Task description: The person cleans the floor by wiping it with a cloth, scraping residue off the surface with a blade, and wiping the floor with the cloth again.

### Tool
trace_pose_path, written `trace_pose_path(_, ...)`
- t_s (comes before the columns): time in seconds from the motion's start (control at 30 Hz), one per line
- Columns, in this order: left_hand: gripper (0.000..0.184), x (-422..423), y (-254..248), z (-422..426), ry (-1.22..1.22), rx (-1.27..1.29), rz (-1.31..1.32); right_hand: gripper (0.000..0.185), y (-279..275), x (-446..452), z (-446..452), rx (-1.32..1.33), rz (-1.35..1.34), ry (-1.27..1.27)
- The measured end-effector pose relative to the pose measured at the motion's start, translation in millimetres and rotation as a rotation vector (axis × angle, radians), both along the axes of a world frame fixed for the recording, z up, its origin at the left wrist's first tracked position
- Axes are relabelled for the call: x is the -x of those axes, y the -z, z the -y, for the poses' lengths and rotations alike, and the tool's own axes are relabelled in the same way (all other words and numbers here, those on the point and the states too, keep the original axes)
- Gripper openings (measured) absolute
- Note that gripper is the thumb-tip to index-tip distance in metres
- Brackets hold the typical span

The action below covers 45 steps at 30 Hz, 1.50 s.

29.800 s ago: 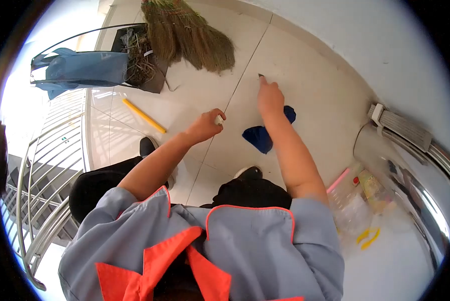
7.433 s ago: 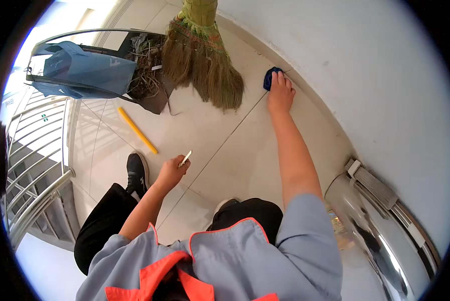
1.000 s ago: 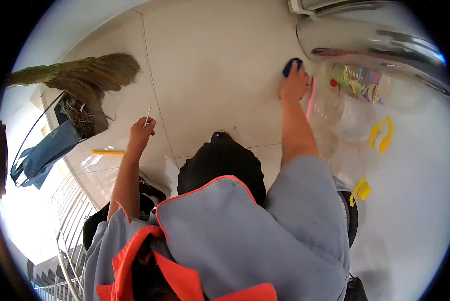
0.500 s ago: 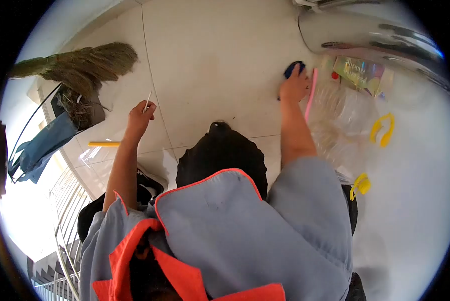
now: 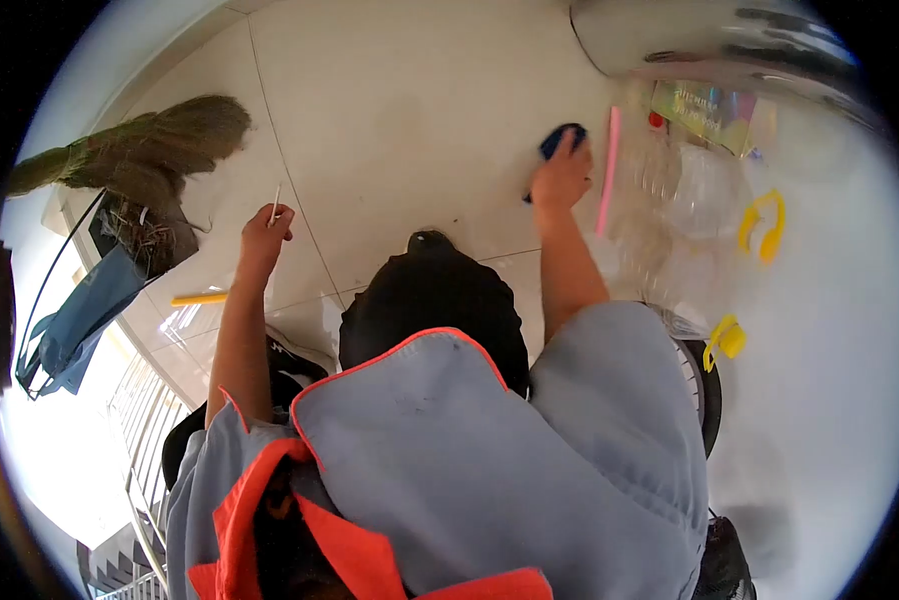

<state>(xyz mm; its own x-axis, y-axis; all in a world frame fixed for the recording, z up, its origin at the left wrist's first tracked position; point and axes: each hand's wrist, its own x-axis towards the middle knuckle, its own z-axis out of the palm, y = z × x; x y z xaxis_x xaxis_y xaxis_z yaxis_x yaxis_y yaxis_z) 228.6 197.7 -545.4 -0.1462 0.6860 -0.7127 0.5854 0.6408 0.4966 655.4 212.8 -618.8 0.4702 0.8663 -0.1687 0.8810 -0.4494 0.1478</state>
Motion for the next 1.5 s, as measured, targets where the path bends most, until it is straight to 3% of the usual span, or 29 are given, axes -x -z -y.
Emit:
trace_pose_path(0.03,0.024,0,-4,-3,0.005,0.001,0.001,0.061,4,-7,-4,0.001,0.001,0.005)
trace_pose_path(0.1,0.024,-2,-12,-5,0.006,0.001,-0.044,0.063,7,-12,-10,0.003,-0.037,0.338)
trace_pose_path(0.13,0.024,-4,-14,-5,-0.001,0.005,-0.044,0.063,6,-7,-2,0.007,-0.036,0.33)
trace_pose_path(0.2,0.024,-7,-10,-7,-0.042,0.021,-0.022,0.063,3,14,30,0.078,-0.095,0.251)
trace_pose_path(0.37,0.025,-8,2,4,-0.032,-0.009,0.047,0.053,-8,72,137,0.086,-0.18,-0.433)
trace_pose_path(0.5,0.026,-7,1,1,-0.008,0.002,-0.013,0.052,-7,46,80,0.093,-0.057,-0.51)
trace_pose_path(0.57,0.025,-9,-4,-2,-0.014,0.035,0.007,0.052,-15,42,27,-0.012,-0.093,-0.342)
trace_pose_path(0.67,0.025,-9,-5,-9,-0.011,0.008,0.014,0.053,-16,35,18,-0.004,-0.119,-0.345)
trace_pose_path(0.77,0.024,-8,-8,-12,-0.005,-0.032,0.009,0.051,-9,38,91,0.078,-0.131,-0.523)
trace_pose_path(0.87,0.024,-3,2,0,-0.018,-0.025,0.025,0.05,-23,51,120,0.207,-0.176,-0.534)
trace_pose_path(1.0,0.025,3,11,14,0.018,0.022,0.011,0.046,-16,53,34,0.102,-0.006,-0.448)
trace_pose_path(1.13,0.026,15,6,5,-0.022,-0.005,-0.042,0.046,-2,77,13,-0.041,-0.097,-0.412)
trace_pose_path(1.2,0.027,23,6,2,-0.043,-0.04,-0.051,0.045,-2,97,38,0.217,-0.274,-0.753)
trace_pose_path(1.23,0.028,26,8,4,-0.068,-0.076,-0.041,0.045,-8,110,43,0.227,-0.285,-0.776)
trace_pose_path(1.3,0.027,30,11,8,-0.106,-0.053,-0.042,0.045,-19,138,54,0.206,-0.468,-1.363)
trace_pose_path(1.4,0.027,29,6,17,-0.122,-0.017,-0.052,0.044,-12,181,7,0.151,-0.401,-1.551)
trace_pose_path(1.5,0.026,29,-5,12,-0.131,0.0,-0.063,0.046,-14,222,-44,0.121,-0.244,-1.486)
